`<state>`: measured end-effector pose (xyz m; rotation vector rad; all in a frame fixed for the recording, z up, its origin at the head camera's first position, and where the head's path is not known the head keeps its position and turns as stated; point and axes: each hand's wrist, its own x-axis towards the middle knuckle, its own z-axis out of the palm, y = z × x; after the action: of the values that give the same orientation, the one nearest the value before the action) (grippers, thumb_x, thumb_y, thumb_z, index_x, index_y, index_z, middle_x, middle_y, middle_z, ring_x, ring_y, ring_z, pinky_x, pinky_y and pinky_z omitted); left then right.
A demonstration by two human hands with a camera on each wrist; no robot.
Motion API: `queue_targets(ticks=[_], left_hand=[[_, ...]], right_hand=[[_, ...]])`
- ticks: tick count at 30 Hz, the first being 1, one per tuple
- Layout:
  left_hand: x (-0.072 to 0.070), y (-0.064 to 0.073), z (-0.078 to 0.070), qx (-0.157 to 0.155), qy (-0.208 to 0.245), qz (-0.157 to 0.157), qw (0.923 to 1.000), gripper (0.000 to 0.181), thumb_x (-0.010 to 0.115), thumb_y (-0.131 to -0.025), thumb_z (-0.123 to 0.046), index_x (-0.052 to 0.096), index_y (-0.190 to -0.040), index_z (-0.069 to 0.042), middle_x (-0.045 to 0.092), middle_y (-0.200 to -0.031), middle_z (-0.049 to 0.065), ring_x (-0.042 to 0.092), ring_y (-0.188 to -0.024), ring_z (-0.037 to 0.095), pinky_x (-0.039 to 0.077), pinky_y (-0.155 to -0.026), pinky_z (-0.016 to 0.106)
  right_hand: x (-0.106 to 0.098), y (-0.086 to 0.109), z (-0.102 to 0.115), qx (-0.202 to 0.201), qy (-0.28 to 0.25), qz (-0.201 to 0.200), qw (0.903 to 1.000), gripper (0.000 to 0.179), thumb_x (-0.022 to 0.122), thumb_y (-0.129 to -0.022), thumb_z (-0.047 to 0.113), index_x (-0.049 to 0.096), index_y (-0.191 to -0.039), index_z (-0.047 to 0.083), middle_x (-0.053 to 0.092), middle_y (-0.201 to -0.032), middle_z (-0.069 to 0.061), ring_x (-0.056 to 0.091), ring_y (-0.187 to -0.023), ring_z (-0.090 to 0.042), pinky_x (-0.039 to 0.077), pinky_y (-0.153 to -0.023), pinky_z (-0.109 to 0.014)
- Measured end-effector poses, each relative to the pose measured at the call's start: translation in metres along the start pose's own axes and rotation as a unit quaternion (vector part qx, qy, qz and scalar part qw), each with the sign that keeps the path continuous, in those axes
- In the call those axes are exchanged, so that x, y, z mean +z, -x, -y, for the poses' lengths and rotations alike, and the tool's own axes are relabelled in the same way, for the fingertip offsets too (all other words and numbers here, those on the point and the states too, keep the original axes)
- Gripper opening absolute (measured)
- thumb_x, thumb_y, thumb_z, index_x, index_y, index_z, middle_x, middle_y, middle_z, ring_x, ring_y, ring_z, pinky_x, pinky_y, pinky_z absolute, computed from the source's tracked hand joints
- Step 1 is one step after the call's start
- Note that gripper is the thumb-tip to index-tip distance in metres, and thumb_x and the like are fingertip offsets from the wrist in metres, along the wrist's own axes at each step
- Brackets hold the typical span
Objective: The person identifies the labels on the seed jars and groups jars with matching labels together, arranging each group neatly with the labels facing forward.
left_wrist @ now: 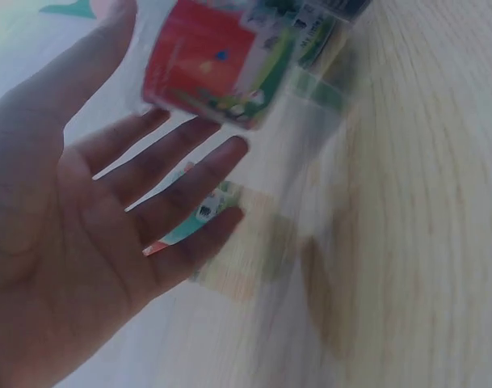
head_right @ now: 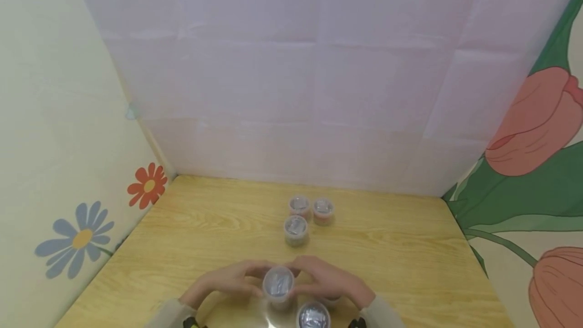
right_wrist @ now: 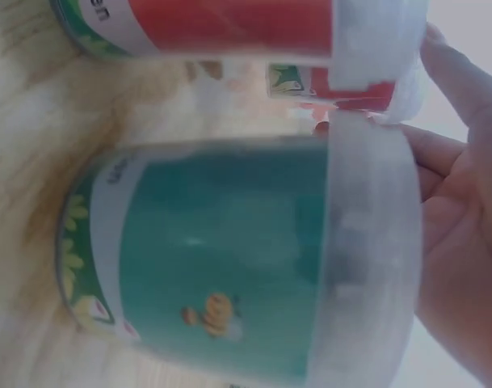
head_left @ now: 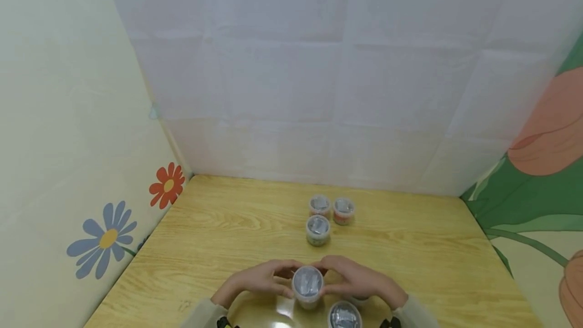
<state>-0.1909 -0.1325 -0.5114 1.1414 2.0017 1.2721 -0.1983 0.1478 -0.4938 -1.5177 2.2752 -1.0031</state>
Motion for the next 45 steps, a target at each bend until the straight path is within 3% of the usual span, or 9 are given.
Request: queue_targets(ticks=[7, 15, 30, 35, 45], left_hand=[[0.003, -0.008, 0.002, 0.003, -0.017, -0.059, 0.9981, 0.06, 0.067, -0.085, -0.025, 0.04, -0.138, -0.02, 0.05, -0.134, -0.002, 0.053, -0.116, 0.013, 0.043, -0.098, 0.029], [0.004, -0.017, 0.001, 0.013, -0.051, -0.09, 0.9945, 0.06, 0.069, -0.083, -0.031, 0.043, -0.136, -0.022, 0.053, -0.131, -0.005, 0.055, -0.113, 0.013, 0.044, -0.097, 0.03], [-0.003, -0.027, 0.0, 0.03, -0.031, -0.102, 0.9939, 0.052, 0.06, -0.091, -0.023, 0.041, -0.138, -0.017, 0.051, -0.134, 0.001, 0.052, -0.118, 0.014, 0.044, -0.098, 0.031], [-0.006, -0.031, -0.002, 0.009, -0.002, -0.115, 0.9933, 0.052, 0.059, -0.091, -0.022, 0.04, -0.139, -0.018, 0.051, -0.134, 0.001, 0.053, -0.116, 0.015, 0.045, -0.097, 0.03], [-0.008, -0.036, -0.006, -0.001, 0.025, -0.117, 0.9928, 0.051, 0.058, -0.092, -0.022, 0.04, -0.14, -0.019, 0.05, -0.134, 0.001, 0.053, -0.117, 0.016, 0.045, -0.095, 0.028]], right_hand=[[-0.008, 0.0, -0.001, 0.003, -0.02, -0.021, 0.9996, 0.05, 0.059, -0.089, 0.037, 0.049, -0.131, 0.013, 0.058, -0.121, 0.004, 0.055, -0.107, -0.006, 0.05, -0.09, -0.036], [-0.013, 0.002, -0.007, 0.009, -0.042, -0.039, 0.9983, 0.051, 0.061, -0.088, 0.035, 0.048, -0.133, 0.016, 0.057, -0.123, 0.005, 0.056, -0.108, -0.008, 0.05, -0.089, -0.037], [-0.015, 0.004, -0.015, 0.024, -0.056, -0.092, 0.9939, 0.055, 0.062, -0.09, 0.029, 0.041, -0.139, 0.017, 0.057, -0.124, 0.004, 0.057, -0.104, -0.011, 0.05, -0.086, -0.043], [-0.014, 0.003, -0.018, 0.016, -0.051, -0.106, 0.9929, 0.063, 0.064, -0.088, 0.027, 0.036, -0.142, 0.01, 0.052, -0.131, 0.0, 0.057, -0.106, -0.015, 0.051, -0.086, -0.043], [-0.009, 0.002, -0.022, 0.043, -0.054, -0.13, 0.9891, 0.061, 0.063, -0.088, 0.032, 0.038, -0.141, 0.014, 0.054, -0.129, 0.005, 0.058, -0.102, -0.016, 0.05, -0.084, -0.047]])
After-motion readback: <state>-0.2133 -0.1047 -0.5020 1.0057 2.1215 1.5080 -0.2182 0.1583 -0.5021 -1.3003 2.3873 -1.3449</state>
